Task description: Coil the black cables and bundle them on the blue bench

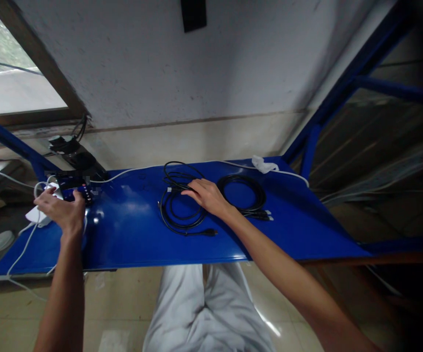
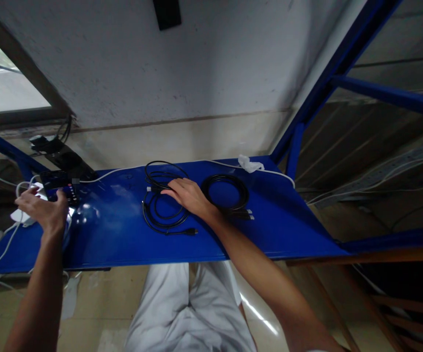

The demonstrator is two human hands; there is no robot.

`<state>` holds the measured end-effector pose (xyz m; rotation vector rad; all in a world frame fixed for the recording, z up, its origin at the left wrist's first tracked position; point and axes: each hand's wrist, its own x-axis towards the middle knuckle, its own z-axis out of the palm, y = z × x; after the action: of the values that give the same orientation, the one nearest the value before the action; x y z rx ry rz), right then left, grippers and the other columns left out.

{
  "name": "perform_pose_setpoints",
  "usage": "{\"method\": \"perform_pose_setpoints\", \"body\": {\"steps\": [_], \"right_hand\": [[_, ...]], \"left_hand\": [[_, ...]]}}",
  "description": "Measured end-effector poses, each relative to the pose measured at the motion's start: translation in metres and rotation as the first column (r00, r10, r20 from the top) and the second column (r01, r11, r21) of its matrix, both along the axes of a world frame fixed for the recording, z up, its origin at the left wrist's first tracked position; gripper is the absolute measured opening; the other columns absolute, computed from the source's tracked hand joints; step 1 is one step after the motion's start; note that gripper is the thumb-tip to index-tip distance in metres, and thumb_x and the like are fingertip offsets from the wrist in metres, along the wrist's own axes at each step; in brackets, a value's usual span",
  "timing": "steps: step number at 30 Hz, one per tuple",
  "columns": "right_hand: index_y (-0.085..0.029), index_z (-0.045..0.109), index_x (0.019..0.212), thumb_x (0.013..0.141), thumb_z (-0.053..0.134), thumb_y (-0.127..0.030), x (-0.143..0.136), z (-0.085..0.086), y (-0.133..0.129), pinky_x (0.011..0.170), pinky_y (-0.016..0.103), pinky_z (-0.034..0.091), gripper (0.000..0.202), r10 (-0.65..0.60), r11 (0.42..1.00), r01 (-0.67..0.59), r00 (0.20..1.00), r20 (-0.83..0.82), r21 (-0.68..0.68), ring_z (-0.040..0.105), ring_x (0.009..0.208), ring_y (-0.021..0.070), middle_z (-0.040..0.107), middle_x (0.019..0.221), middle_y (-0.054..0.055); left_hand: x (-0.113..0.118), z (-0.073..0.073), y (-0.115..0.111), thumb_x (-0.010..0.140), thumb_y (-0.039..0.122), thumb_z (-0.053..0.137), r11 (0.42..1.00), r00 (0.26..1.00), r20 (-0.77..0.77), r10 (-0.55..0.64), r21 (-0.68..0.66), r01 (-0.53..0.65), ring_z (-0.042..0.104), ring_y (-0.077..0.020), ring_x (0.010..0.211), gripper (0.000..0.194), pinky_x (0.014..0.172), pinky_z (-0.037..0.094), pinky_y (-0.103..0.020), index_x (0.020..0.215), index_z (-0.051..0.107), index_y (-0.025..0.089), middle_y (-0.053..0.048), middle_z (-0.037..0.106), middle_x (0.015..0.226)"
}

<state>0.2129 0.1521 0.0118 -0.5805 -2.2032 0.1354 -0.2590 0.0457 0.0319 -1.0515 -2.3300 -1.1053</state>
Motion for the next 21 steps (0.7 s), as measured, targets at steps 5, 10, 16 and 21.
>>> {"method": "perform_pose_setpoints", "body": {"steps": [5, 10, 16, 21], "right_hand": [[-0.021, 0.065, 0.098, 0.111, 0.060, -0.047, 0.001, 0.005, -0.002, 0.078, 0.032, 0.049, 0.030, -0.039, 0.999, 0.038, 0.993, -0.110, -0.017, 0.065, 0.078, 0.0194, 0.070, 0.087, 0.005], [-0.020, 0.066, 0.099, 0.111, 0.061, -0.046, 0.003, 0.010, -0.006, 0.076, 0.031, 0.049, 0.029, -0.064, 0.997, 0.049, 0.964, -0.257, -0.066, 0.065, 0.078, 0.0187, 0.070, 0.087, 0.005], [-0.021, 0.068, 0.101, 0.111, 0.058, -0.050, 0.003, 0.010, -0.005, 0.078, 0.031, 0.052, 0.032, -0.108, 0.989, 0.074, 0.955, -0.275, -0.129, 0.066, 0.079, 0.0189, 0.071, 0.089, 0.005], [-0.020, 0.067, 0.102, 0.112, 0.056, -0.050, 0.004, 0.010, -0.006, 0.080, 0.033, 0.052, 0.034, -0.095, 0.991, 0.068, 0.964, -0.248, -0.112, 0.066, 0.081, 0.0199, 0.071, 0.089, 0.006]], "left_hand": [[0.037, -0.001, 0.020, 0.095, 0.035, 0.065, 0.995, 0.988, -0.133, -0.072, 0.066, 0.081, 0.051, -0.0367, 0.136, 0.048, 0.121, 0.038, -0.057, 0.134, 0.059, 0.009, -0.019, 0.059, 0.136], [0.083, -0.008, 0.071, 0.096, 0.037, 0.061, 0.890, 0.890, -0.024, -0.456, -0.008, 0.456, 0.067, -0.0250, 0.100, 0.036, 0.098, 0.056, -0.043, 0.123, 0.065, 0.014, -0.014, 0.067, 0.121], [0.115, -0.014, 0.109, 0.092, 0.033, 0.065, 0.831, 0.846, 0.072, -0.528, -0.161, 0.532, 0.066, -0.0303, 0.106, 0.036, 0.106, 0.051, -0.050, 0.123, 0.067, 0.014, -0.016, 0.068, 0.114], [0.109, -0.010, 0.077, 0.094, 0.032, 0.064, 0.962, 0.957, -0.107, -0.269, -0.088, 0.260, 0.036, -0.0475, 0.150, 0.046, 0.121, 0.026, -0.073, 0.136, 0.058, 0.015, -0.026, 0.051, 0.150]]}}
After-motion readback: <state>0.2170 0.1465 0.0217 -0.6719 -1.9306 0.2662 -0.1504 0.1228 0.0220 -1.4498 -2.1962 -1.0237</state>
